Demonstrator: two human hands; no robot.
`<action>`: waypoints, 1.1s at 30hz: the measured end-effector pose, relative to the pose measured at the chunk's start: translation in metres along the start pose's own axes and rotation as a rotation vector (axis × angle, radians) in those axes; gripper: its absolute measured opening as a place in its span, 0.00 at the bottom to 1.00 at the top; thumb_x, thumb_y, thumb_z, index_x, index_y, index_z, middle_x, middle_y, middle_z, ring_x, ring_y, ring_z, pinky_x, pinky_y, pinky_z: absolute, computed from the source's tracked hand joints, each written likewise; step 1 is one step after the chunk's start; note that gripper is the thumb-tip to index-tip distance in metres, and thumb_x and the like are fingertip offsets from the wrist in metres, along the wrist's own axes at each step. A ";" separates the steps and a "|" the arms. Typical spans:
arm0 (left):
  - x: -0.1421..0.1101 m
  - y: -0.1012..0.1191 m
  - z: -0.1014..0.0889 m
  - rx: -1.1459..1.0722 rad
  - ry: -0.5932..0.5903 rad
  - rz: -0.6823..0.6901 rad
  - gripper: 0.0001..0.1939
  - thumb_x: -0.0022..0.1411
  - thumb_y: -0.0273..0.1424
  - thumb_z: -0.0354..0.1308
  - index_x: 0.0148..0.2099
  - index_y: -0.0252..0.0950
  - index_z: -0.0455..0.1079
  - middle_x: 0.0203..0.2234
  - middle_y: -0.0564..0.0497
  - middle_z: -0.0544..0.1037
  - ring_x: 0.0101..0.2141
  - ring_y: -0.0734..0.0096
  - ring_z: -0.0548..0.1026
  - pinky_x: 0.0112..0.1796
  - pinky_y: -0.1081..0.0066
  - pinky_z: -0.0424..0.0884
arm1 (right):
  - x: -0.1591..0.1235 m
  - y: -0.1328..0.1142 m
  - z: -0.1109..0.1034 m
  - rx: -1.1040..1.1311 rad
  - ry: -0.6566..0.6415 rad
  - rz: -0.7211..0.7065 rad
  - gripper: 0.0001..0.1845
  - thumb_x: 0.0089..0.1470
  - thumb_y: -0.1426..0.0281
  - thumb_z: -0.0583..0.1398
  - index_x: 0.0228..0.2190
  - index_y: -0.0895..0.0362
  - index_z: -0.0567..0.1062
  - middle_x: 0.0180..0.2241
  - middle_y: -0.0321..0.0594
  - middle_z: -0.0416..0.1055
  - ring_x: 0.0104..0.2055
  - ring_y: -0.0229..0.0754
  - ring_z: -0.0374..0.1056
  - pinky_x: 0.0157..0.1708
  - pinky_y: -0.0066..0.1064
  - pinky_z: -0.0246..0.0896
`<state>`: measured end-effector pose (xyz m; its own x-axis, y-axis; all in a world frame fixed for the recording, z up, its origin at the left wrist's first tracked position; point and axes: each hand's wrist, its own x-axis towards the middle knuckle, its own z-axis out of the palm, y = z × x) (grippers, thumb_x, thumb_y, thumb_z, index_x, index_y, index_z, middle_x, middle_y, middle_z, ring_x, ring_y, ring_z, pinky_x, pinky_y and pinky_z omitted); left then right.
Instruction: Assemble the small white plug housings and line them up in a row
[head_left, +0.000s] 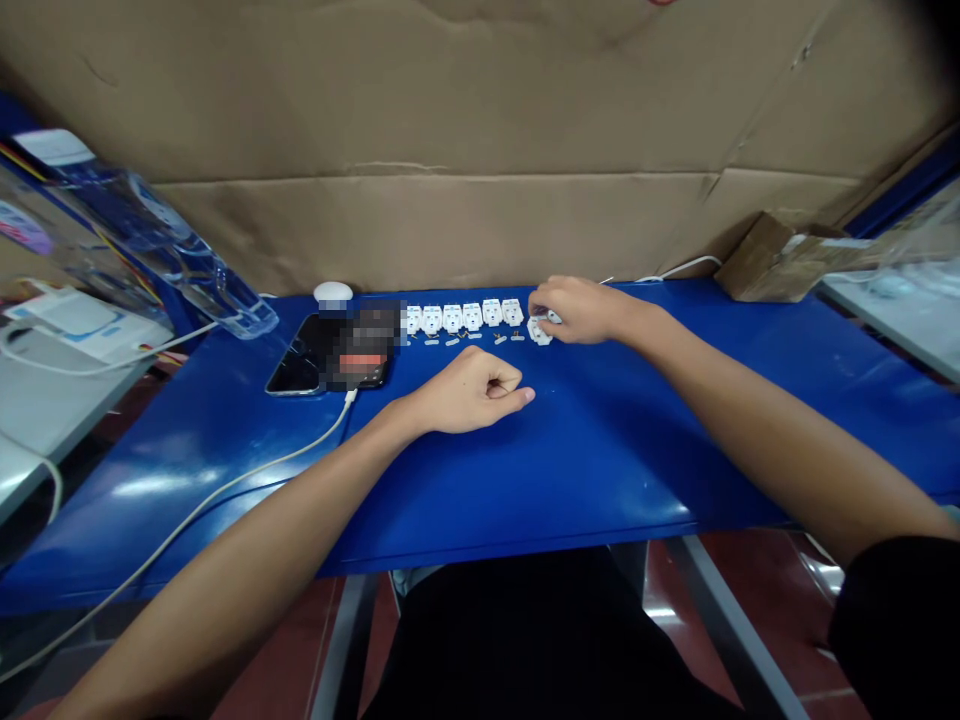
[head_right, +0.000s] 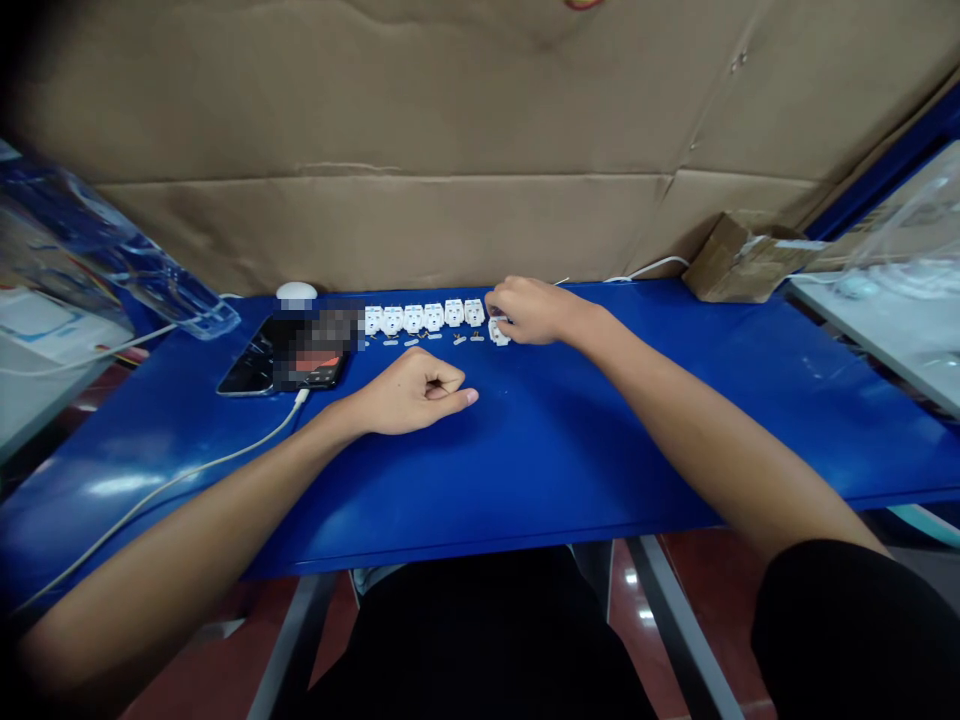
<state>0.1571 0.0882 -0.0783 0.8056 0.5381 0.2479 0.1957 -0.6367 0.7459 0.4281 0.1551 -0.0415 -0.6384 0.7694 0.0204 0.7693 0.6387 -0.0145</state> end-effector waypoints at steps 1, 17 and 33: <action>0.000 0.000 -0.001 0.006 -0.001 0.006 0.30 0.76 0.34 0.61 0.28 0.41 0.44 0.22 0.60 0.47 0.25 0.73 0.46 0.29 0.64 0.48 | -0.004 -0.005 -0.003 0.005 -0.019 0.013 0.11 0.66 0.78 0.62 0.45 0.60 0.84 0.45 0.54 0.85 0.46 0.54 0.76 0.44 0.40 0.62; 0.001 -0.035 -0.004 0.347 0.084 0.197 0.17 0.80 0.35 0.65 0.66 0.42 0.79 0.69 0.41 0.81 0.71 0.47 0.77 0.71 0.42 0.73 | -0.054 -0.045 0.002 0.599 0.556 -0.113 0.13 0.76 0.60 0.64 0.55 0.50 0.80 0.53 0.44 0.89 0.54 0.51 0.86 0.55 0.47 0.84; 0.000 -0.047 -0.010 0.394 0.131 0.144 0.08 0.79 0.33 0.68 0.56 0.43 0.85 0.59 0.44 0.86 0.62 0.51 0.81 0.68 0.47 0.74 | -0.042 -0.062 0.026 1.097 0.703 0.027 0.22 0.67 0.49 0.73 0.49 0.48 0.74 0.48 0.41 0.88 0.48 0.49 0.90 0.49 0.43 0.91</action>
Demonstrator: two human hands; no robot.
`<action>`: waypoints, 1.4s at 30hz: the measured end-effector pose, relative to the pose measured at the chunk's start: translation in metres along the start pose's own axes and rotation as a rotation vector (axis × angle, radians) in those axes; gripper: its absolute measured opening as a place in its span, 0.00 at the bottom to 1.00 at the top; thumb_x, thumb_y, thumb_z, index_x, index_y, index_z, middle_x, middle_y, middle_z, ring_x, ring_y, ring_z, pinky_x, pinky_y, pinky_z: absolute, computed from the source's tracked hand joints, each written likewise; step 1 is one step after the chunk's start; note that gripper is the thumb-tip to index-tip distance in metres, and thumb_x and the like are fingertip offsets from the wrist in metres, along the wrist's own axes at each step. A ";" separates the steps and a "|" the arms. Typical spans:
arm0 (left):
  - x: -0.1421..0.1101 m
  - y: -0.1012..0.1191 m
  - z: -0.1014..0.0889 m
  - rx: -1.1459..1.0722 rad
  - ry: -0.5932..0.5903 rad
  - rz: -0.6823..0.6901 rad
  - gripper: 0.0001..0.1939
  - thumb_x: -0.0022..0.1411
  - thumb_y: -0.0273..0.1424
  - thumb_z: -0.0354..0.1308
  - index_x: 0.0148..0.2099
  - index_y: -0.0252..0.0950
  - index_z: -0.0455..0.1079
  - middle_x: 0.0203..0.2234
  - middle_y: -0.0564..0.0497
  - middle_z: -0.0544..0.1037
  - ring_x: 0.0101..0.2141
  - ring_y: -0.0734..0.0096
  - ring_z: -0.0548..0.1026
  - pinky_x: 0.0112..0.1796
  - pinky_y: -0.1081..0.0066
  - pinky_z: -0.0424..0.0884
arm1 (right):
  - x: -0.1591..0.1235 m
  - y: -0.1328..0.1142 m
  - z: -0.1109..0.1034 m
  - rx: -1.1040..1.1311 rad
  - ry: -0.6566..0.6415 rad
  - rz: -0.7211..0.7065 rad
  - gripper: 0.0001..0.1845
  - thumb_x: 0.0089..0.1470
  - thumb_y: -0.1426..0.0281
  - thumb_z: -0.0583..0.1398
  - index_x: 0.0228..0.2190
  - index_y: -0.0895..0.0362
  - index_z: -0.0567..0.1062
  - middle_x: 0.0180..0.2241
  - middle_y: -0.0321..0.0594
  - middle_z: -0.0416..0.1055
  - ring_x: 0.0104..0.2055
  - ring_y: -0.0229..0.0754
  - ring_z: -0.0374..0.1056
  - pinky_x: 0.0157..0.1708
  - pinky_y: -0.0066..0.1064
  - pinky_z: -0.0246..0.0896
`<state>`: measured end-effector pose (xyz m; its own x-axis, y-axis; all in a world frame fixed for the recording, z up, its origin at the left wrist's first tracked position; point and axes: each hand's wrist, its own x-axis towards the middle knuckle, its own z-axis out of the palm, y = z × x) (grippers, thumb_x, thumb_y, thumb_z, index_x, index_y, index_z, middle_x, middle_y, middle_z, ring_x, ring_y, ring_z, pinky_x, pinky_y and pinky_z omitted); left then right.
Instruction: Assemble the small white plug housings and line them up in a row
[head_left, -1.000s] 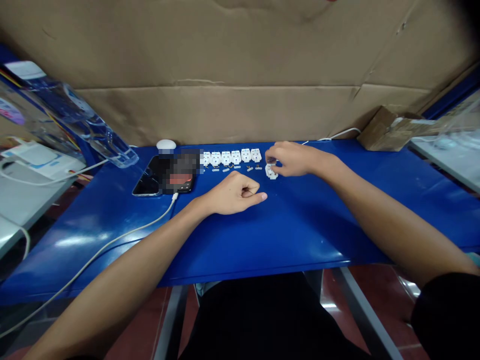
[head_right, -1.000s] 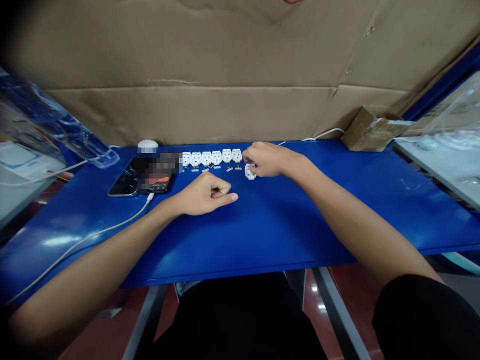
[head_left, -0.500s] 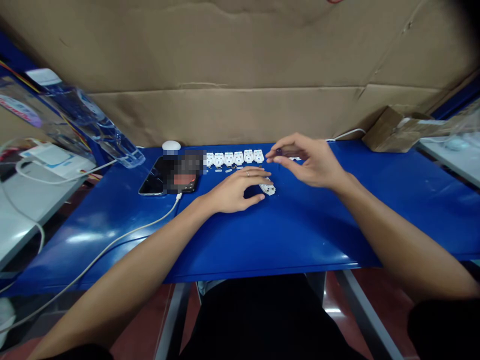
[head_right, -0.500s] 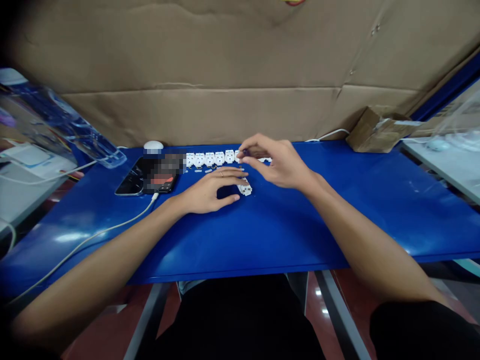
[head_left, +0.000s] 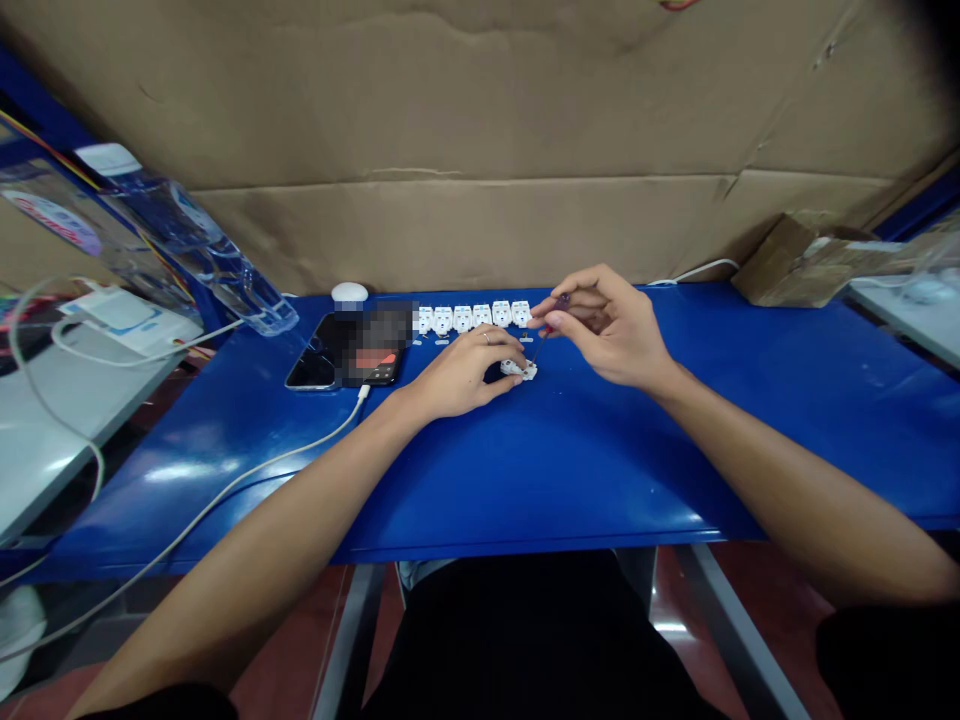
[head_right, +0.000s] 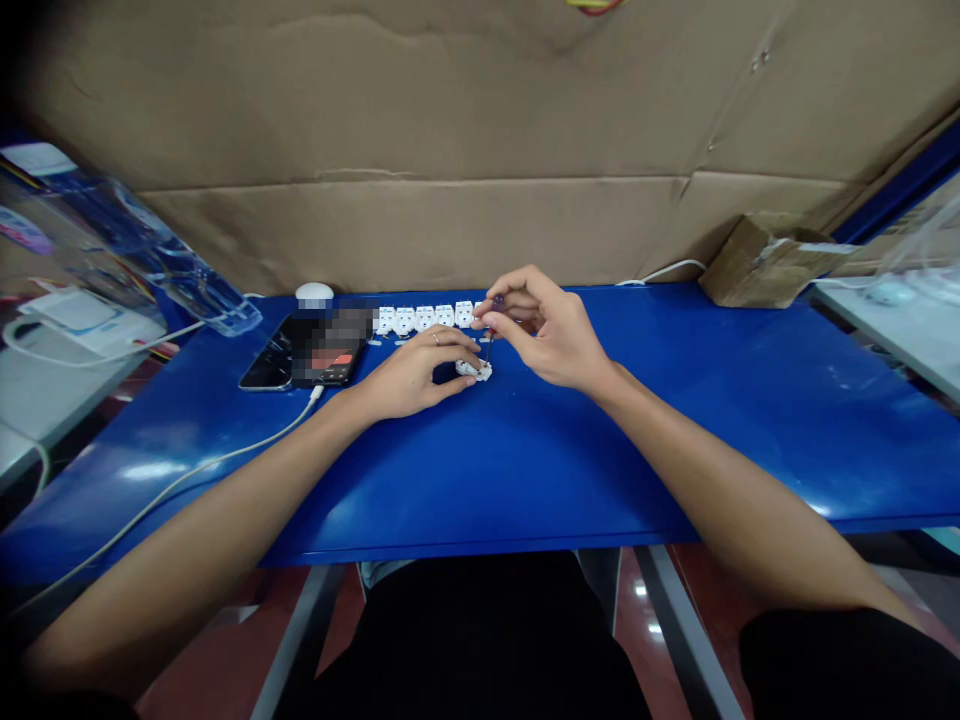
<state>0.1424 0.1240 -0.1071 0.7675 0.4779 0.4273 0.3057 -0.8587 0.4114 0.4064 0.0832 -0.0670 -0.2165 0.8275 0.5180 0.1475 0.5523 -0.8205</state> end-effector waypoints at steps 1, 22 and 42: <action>0.000 0.000 0.000 -0.004 -0.007 -0.006 0.08 0.79 0.33 0.68 0.57 0.43 0.85 0.58 0.45 0.87 0.62 0.51 0.81 0.68 0.47 0.73 | 0.000 -0.001 0.001 -0.016 0.001 0.010 0.22 0.68 0.49 0.72 0.49 0.48 0.74 0.48 0.41 0.88 0.49 0.50 0.90 0.50 0.44 0.91; 0.001 0.003 -0.003 -0.032 -0.030 -0.021 0.07 0.79 0.31 0.68 0.56 0.43 0.85 0.56 0.46 0.88 0.60 0.54 0.83 0.66 0.50 0.74 | -0.001 0.003 0.004 -0.022 0.027 0.021 0.22 0.68 0.49 0.72 0.50 0.48 0.73 0.49 0.42 0.87 0.50 0.51 0.90 0.49 0.44 0.90; 0.002 0.007 0.000 -0.093 -0.031 -0.099 0.07 0.75 0.36 0.75 0.52 0.43 0.87 0.50 0.46 0.90 0.55 0.52 0.84 0.60 0.51 0.77 | -0.007 0.007 0.017 -0.264 0.088 -0.022 0.21 0.72 0.56 0.68 0.62 0.46 0.81 0.42 0.35 0.89 0.46 0.49 0.90 0.55 0.46 0.88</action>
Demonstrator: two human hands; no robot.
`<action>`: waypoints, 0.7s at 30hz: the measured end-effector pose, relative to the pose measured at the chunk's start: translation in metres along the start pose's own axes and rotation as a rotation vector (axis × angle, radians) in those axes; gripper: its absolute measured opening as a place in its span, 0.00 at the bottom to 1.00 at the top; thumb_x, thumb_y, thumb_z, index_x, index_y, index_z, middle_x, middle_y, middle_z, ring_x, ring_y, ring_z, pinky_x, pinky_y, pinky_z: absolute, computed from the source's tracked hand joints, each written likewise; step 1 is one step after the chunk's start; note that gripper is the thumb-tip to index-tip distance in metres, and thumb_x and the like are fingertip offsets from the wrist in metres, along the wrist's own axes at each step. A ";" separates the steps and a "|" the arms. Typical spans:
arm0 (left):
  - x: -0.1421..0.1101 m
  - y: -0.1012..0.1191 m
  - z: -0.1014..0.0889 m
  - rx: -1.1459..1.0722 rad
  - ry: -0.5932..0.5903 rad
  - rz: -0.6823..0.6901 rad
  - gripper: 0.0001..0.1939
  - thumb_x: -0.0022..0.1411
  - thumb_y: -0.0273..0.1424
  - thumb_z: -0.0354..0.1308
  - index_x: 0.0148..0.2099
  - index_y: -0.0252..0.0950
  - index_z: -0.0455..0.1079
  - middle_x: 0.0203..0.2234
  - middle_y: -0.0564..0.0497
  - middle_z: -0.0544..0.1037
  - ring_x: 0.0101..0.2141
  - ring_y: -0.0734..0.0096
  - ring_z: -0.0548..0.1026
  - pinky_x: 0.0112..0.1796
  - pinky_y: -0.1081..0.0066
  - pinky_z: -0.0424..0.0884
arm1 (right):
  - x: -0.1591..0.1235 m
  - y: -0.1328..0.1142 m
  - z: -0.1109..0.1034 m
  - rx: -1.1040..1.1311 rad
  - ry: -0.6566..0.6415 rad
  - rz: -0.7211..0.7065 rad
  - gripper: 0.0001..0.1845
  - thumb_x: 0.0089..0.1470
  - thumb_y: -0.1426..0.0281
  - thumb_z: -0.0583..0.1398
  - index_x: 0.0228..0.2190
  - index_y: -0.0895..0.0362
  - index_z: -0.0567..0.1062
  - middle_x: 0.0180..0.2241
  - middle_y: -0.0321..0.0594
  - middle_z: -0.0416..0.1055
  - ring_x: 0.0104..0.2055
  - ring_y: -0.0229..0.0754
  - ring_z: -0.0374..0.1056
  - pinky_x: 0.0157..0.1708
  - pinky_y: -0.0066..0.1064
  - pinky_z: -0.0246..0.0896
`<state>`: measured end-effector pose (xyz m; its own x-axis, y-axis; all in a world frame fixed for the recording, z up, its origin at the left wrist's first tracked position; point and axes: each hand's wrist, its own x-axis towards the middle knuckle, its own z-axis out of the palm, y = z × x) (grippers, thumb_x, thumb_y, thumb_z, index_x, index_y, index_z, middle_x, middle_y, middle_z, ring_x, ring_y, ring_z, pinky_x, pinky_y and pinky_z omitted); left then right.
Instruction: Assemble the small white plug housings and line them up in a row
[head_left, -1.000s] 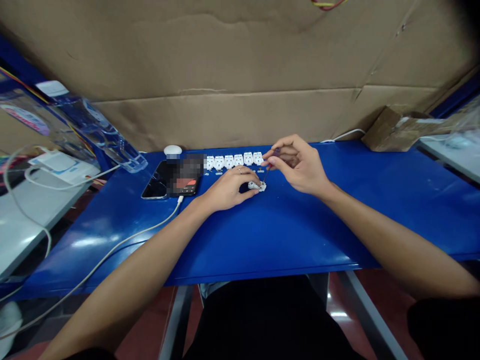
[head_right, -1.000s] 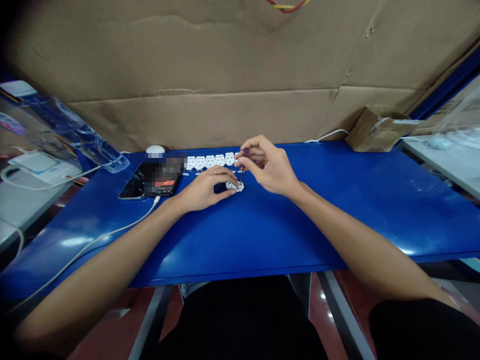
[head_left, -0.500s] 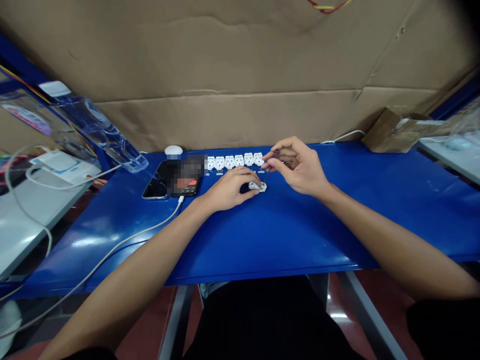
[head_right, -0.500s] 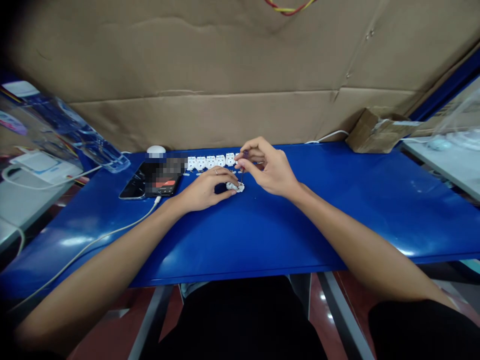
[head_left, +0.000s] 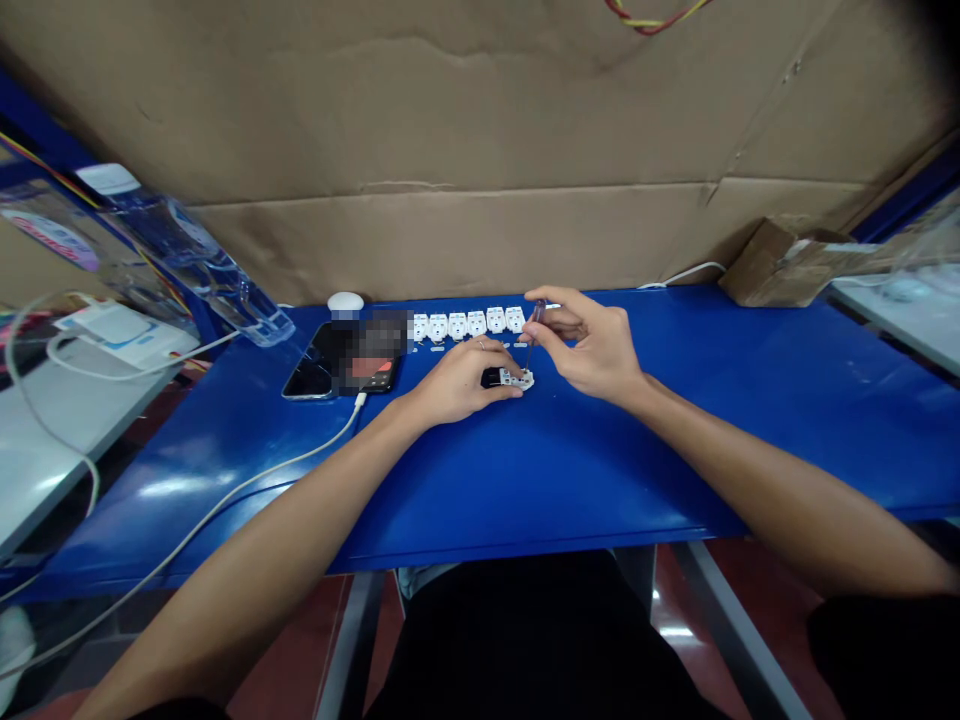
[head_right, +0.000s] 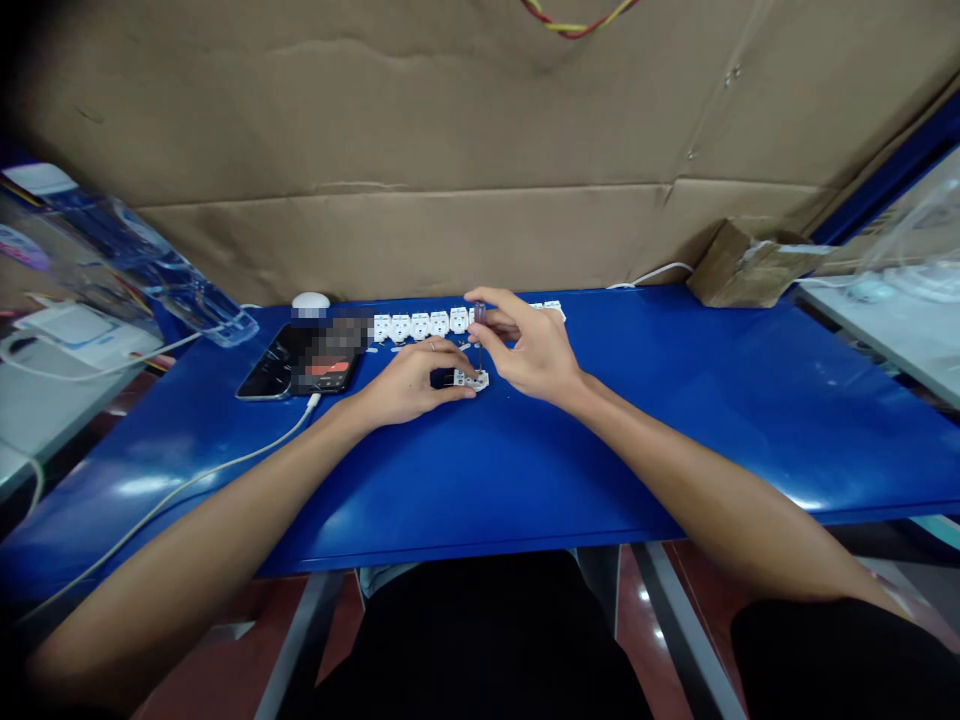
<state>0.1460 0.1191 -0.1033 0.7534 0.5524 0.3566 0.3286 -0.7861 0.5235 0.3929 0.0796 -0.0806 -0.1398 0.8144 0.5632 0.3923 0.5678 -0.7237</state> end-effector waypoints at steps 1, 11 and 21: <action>0.000 0.001 -0.001 0.002 -0.008 0.005 0.06 0.75 0.35 0.75 0.52 0.43 0.87 0.51 0.47 0.90 0.56 0.52 0.84 0.61 0.50 0.77 | 0.000 0.001 -0.001 0.011 -0.027 -0.004 0.22 0.73 0.56 0.66 0.64 0.46 0.80 0.44 0.35 0.89 0.47 0.49 0.90 0.57 0.46 0.87; 0.000 0.001 -0.002 -0.001 -0.029 0.055 0.06 0.79 0.33 0.70 0.54 0.42 0.85 0.53 0.46 0.90 0.57 0.54 0.85 0.63 0.50 0.78 | 0.001 0.006 -0.004 0.022 -0.051 -0.060 0.26 0.72 0.54 0.69 0.66 0.43 0.80 0.53 0.41 0.83 0.53 0.50 0.84 0.54 0.47 0.89; -0.001 0.000 -0.001 0.020 -0.023 0.054 0.06 0.79 0.35 0.71 0.54 0.43 0.85 0.53 0.47 0.90 0.57 0.53 0.84 0.63 0.50 0.75 | 0.000 0.006 -0.005 0.155 -0.118 -0.002 0.28 0.75 0.56 0.65 0.71 0.45 0.74 0.56 0.41 0.86 0.58 0.50 0.87 0.61 0.47 0.87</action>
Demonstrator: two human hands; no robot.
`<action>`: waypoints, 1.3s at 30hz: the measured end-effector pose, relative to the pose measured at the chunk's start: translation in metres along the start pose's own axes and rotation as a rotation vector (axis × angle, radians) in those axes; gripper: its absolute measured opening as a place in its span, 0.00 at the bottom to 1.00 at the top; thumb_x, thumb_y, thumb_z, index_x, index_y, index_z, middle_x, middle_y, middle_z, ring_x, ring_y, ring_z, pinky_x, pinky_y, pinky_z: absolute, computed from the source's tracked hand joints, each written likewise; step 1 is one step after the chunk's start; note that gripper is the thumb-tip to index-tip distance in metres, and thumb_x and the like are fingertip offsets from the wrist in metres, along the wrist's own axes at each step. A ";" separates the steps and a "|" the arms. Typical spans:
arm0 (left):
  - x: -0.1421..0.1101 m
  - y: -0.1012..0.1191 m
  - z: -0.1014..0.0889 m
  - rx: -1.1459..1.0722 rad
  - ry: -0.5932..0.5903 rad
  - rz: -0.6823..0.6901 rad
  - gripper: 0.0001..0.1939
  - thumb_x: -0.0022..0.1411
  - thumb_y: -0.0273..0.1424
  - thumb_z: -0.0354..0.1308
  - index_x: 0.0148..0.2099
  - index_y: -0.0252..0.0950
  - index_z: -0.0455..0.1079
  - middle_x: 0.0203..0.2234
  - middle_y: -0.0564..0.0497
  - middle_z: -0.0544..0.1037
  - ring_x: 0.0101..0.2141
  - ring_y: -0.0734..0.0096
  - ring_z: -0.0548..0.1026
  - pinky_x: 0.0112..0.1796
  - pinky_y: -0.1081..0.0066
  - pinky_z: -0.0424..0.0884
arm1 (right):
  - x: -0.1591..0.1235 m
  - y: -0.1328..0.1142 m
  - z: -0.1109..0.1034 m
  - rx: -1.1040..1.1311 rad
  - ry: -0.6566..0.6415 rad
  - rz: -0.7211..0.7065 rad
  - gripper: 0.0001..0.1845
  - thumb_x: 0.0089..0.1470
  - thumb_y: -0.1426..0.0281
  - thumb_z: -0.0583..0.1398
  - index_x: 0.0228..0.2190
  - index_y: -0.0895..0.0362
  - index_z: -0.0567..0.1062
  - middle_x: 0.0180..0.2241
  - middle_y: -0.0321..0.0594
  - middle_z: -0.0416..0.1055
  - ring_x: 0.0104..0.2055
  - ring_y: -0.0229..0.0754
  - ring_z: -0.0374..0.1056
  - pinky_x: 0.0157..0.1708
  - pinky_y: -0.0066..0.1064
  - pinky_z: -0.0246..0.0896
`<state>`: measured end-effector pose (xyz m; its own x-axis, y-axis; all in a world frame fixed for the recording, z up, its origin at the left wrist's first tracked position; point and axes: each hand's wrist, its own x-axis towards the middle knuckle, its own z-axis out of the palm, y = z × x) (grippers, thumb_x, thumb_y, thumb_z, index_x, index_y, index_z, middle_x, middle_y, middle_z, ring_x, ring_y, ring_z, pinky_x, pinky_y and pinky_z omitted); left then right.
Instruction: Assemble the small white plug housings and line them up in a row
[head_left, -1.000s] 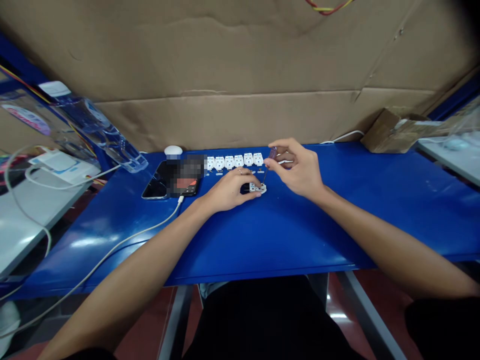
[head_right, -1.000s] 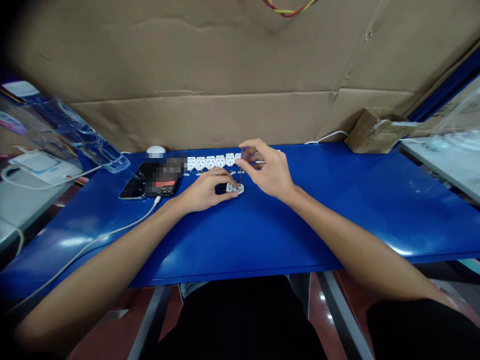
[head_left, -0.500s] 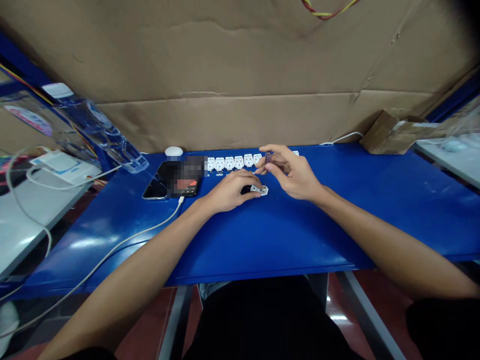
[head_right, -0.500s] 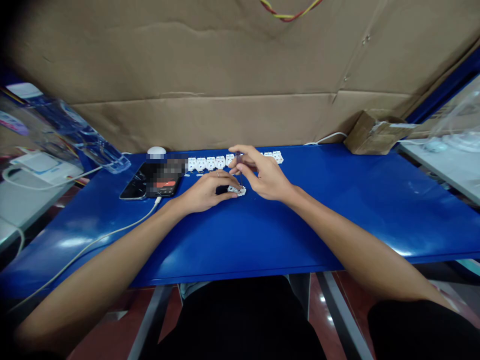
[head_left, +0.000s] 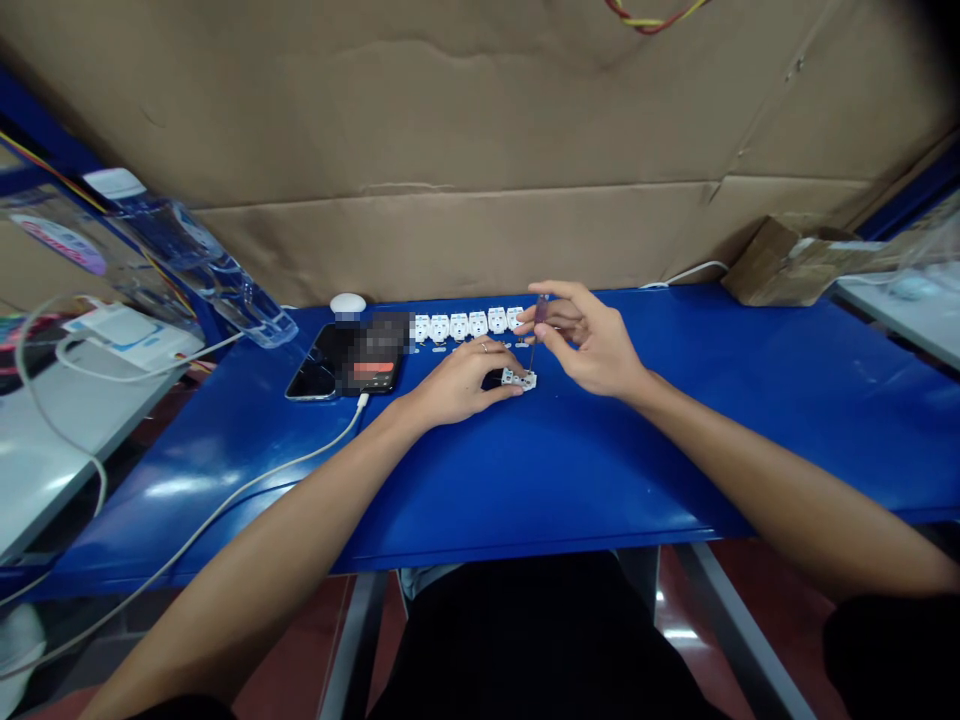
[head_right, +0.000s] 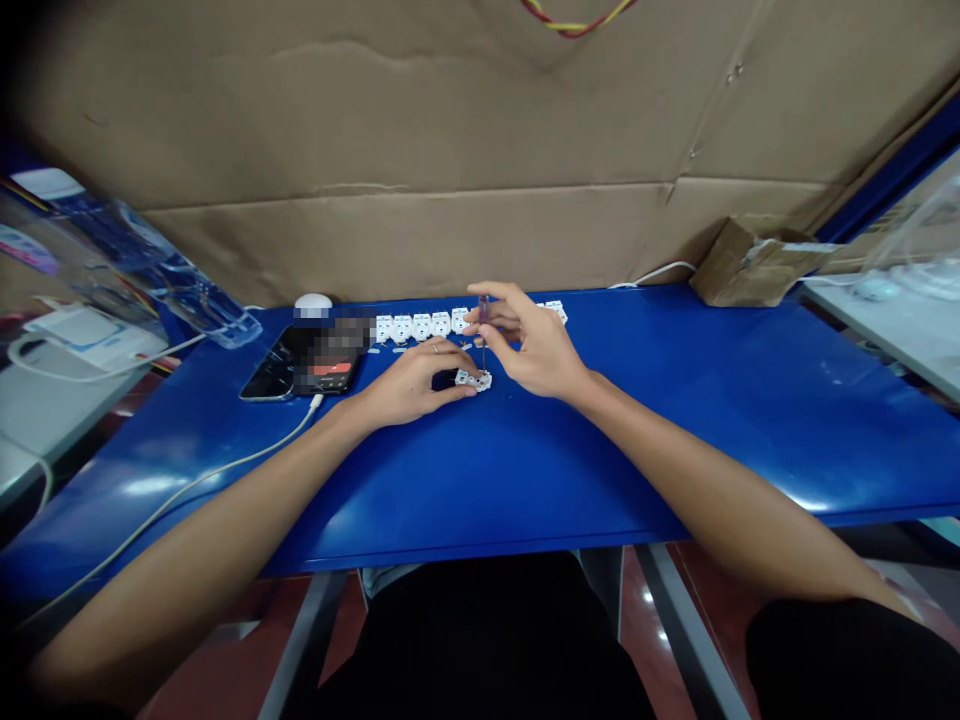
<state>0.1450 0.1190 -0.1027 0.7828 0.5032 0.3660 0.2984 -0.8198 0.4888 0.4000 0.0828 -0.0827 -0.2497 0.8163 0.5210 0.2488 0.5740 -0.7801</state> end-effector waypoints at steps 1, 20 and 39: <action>0.000 0.000 0.000 0.001 0.000 0.004 0.06 0.79 0.35 0.71 0.54 0.42 0.85 0.53 0.47 0.90 0.56 0.53 0.84 0.63 0.50 0.75 | 0.000 0.000 0.000 -0.003 0.010 -0.009 0.28 0.74 0.56 0.66 0.70 0.45 0.75 0.56 0.41 0.86 0.58 0.50 0.87 0.59 0.46 0.87; -0.002 -0.002 0.002 0.044 0.024 0.026 0.11 0.80 0.35 0.71 0.59 0.41 0.85 0.52 0.44 0.88 0.54 0.52 0.83 0.60 0.51 0.77 | 0.001 0.006 0.003 0.028 0.112 -0.090 0.29 0.69 0.60 0.73 0.68 0.36 0.83 0.55 0.36 0.87 0.55 0.48 0.85 0.55 0.46 0.89; -0.002 -0.003 0.002 0.052 0.027 0.022 0.10 0.80 0.36 0.71 0.59 0.42 0.85 0.52 0.45 0.88 0.54 0.52 0.83 0.59 0.50 0.78 | 0.000 0.003 0.003 -0.014 0.119 -0.107 0.26 0.69 0.60 0.72 0.66 0.43 0.83 0.54 0.38 0.87 0.55 0.49 0.86 0.50 0.42 0.91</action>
<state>0.1439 0.1197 -0.1063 0.7749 0.4915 0.3975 0.3099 -0.8435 0.4388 0.3980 0.0838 -0.0861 -0.1634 0.7519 0.6387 0.2402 0.6583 -0.7134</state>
